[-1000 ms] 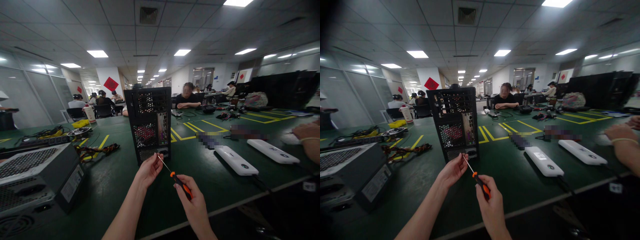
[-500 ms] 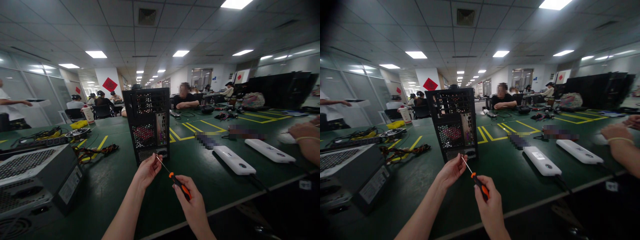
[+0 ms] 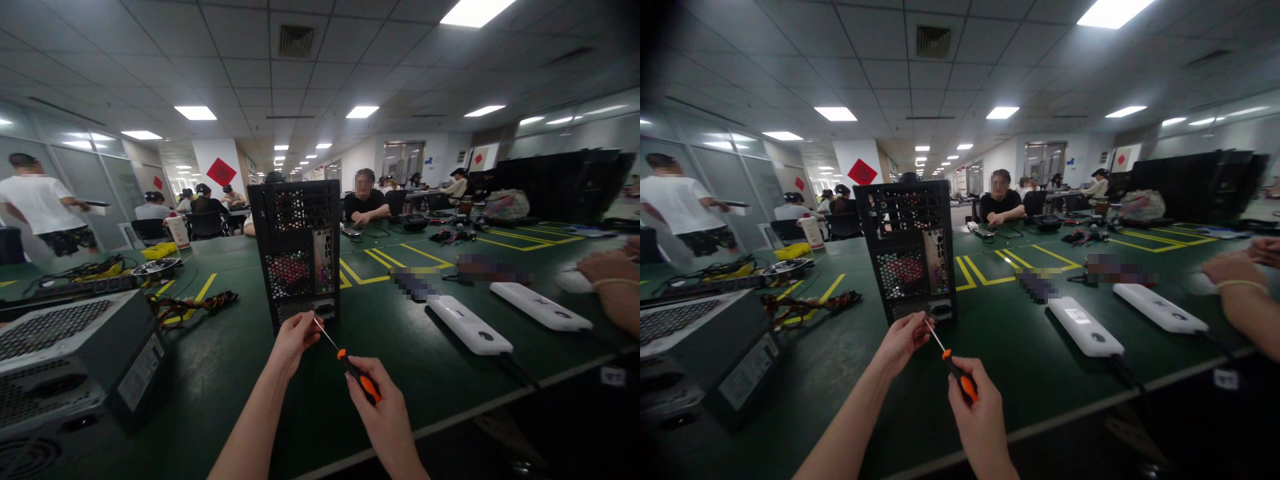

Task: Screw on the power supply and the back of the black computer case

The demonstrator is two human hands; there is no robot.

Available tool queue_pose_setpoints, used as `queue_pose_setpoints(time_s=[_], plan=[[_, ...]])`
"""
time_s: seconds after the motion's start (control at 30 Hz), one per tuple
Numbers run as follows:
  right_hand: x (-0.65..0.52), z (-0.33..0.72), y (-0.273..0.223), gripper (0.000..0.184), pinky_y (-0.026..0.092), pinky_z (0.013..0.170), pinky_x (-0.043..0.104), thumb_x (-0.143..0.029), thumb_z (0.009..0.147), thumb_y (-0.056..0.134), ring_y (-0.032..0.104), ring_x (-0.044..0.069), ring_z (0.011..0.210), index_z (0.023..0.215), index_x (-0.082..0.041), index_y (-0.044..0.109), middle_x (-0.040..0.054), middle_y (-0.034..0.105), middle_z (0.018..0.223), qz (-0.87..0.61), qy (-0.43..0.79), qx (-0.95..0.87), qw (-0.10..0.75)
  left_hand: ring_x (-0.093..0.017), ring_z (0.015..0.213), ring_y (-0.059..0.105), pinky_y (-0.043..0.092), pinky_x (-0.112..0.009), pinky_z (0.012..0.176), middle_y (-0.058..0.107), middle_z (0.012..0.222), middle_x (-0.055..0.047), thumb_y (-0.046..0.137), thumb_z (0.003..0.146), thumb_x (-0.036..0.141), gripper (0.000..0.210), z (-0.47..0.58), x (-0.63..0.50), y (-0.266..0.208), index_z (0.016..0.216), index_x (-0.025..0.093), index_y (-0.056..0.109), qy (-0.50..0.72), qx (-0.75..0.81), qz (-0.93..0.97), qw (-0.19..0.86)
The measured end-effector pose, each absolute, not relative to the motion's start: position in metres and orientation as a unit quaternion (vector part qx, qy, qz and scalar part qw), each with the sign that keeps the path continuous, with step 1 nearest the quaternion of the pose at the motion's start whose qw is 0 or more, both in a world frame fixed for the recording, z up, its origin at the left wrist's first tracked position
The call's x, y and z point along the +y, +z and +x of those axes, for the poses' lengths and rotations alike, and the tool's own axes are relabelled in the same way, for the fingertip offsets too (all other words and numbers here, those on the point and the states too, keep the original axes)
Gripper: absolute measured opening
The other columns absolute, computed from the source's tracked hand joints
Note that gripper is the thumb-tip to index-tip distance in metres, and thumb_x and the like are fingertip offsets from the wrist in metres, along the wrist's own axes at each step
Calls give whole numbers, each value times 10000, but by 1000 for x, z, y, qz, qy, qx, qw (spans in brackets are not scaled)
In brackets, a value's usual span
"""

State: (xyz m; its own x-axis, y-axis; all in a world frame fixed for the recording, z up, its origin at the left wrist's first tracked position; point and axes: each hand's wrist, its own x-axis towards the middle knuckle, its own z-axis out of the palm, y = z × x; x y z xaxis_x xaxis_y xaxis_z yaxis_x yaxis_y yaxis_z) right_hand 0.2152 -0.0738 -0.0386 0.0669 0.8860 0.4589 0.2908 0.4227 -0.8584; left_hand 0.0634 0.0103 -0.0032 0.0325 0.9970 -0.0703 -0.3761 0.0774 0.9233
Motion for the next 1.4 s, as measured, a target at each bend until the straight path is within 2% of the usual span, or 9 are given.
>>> queue_pose_setpoints(time_s=[0.17,0.37,0.67,0.87,1.2,1.4], plan=[[-74,214,-39,152,447,690,232,-255,777,496,574,142,762,908,-188,532,22,586,828,-469,258,-647,543,-75,613,535,439,-192,568,602,739,-57,609,680,356,247,61,11,-5,704,110,597,557,422,427,574],[-77,216,-33,116,431,575,221,-262,806,442,563,132,628,871,-186,502,2,588,686,-467,307,-648,517,-87,595,527,431,-204,562,575,666,-42,609,671,360,250,58,10,-3,669,110,586,529,435,469,557],[-78,212,-31,125,459,662,241,-232,761,477,586,145,736,874,-204,526,21,595,805,-473,260,-655,529,-82,572,531,429,-199,534,577,655,-40,627,660,331,222,60,14,-11,664,115,575,543,452,420,570],[-77,212,-33,153,460,698,262,-224,779,451,589,154,775,925,-202,492,30,589,839,-479,272,-664,506,-57,536,517,431,-181,503,575,675,-23,630,672,306,201,63,15,-14,683,119,557,546,440,380,604],[-77,212,-34,183,462,721,284,-245,787,443,592,168,819,960,-205,488,41,600,899,-481,282,-650,516,-73,565,559,446,-179,484,607,718,-47,604,703,328,220,62,12,-8,743,117,558,551,397,312,664],[-77,212,-33,189,442,732,284,-251,787,444,590,168,804,967,-201,475,38,603,879,-493,283,-651,503,-82,579,565,445,-184,492,621,751,-59,598,709,233,129,62,12,-5,750,114,569,553,402,318,657]])
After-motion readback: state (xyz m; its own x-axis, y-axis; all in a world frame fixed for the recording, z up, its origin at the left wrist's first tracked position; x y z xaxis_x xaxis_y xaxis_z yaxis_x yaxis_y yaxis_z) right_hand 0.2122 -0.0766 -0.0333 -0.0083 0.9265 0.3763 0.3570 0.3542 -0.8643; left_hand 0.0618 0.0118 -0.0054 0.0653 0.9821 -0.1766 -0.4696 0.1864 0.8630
